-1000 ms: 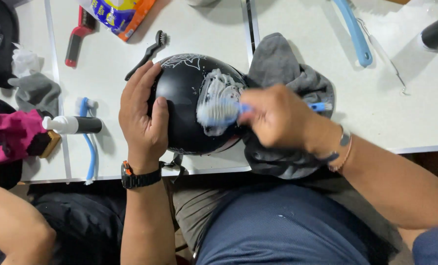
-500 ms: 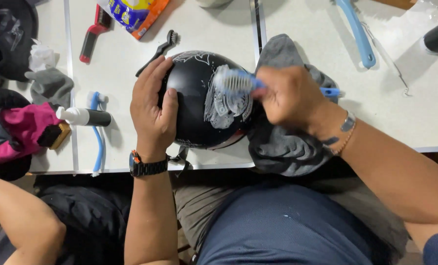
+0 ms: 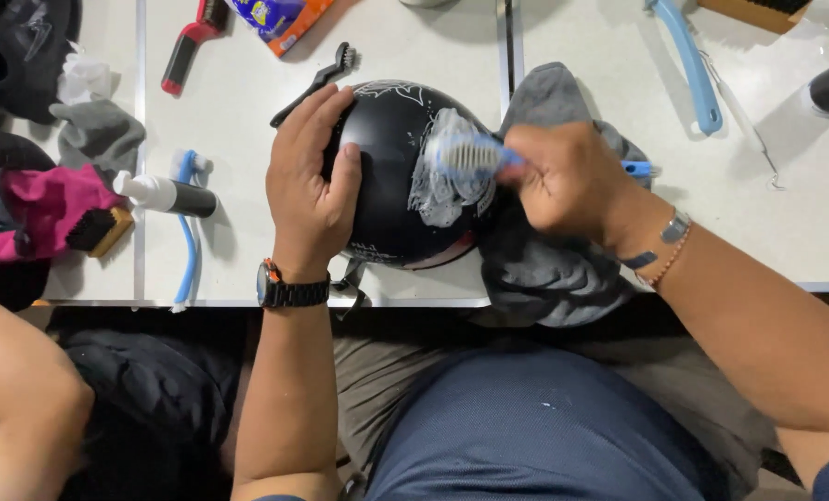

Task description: The person scrubs a black helmet with a blue brush and white cleaning paste, then wipes the surface with a gray cloth. They use a small metal tool to scrape residue from a sticker on the helmet.

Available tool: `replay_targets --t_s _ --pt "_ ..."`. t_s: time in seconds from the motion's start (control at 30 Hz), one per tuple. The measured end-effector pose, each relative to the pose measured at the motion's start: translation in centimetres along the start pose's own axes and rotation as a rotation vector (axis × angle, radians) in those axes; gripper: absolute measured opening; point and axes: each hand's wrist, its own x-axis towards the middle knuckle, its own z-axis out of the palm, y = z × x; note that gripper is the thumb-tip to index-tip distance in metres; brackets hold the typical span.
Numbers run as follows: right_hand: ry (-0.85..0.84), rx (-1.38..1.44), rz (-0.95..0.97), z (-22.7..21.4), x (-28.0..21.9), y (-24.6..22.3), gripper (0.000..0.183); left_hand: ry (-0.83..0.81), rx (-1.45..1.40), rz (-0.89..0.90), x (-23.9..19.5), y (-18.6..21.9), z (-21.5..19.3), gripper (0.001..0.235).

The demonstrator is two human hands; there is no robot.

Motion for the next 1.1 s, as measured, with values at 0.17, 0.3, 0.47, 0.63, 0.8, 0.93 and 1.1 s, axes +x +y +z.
replay_targets --t_s 0.17,0.3,0.47,0.63,0.8,0.93,1.1 --pt "0.033 -0.082 0.063 -0.2 -0.4 0.8 0.025 -0.008 -0.005 -0.023 -0.2 0.0 0.0 0.047" --pt "-0.086 -0.053 -0.022 0.0 -1.4 -1.2 0.023 0.005 -0.022 -0.029 -0.1 0.0 -0.2 0.044" --pt "-0.012 -0.098 0.053 -0.3 -1.5 -1.7 0.016 0.029 -0.015 0.0 -0.2 -0.2 0.1 0.042" --pt "0.023 -0.225 0.063 0.0 -2.4 -0.7 0.027 0.031 -0.022 0.009 -0.4 -0.3 0.3 0.042" --pt "-0.034 -0.184 0.013 0.3 -2.6 -1.7 0.024 0.035 -0.024 0.004 -0.3 -0.2 -0.1 0.045" --pt "0.028 -0.206 0.039 0.3 -2.1 -1.1 0.019 0.044 -0.016 0.02 -0.5 -0.3 0.2 0.044" --pt "-0.051 -0.258 -0.105 1.0 -2.4 -1.6 0.039 0.047 -0.016 -0.001 -0.6 -0.4 0.1 0.043"
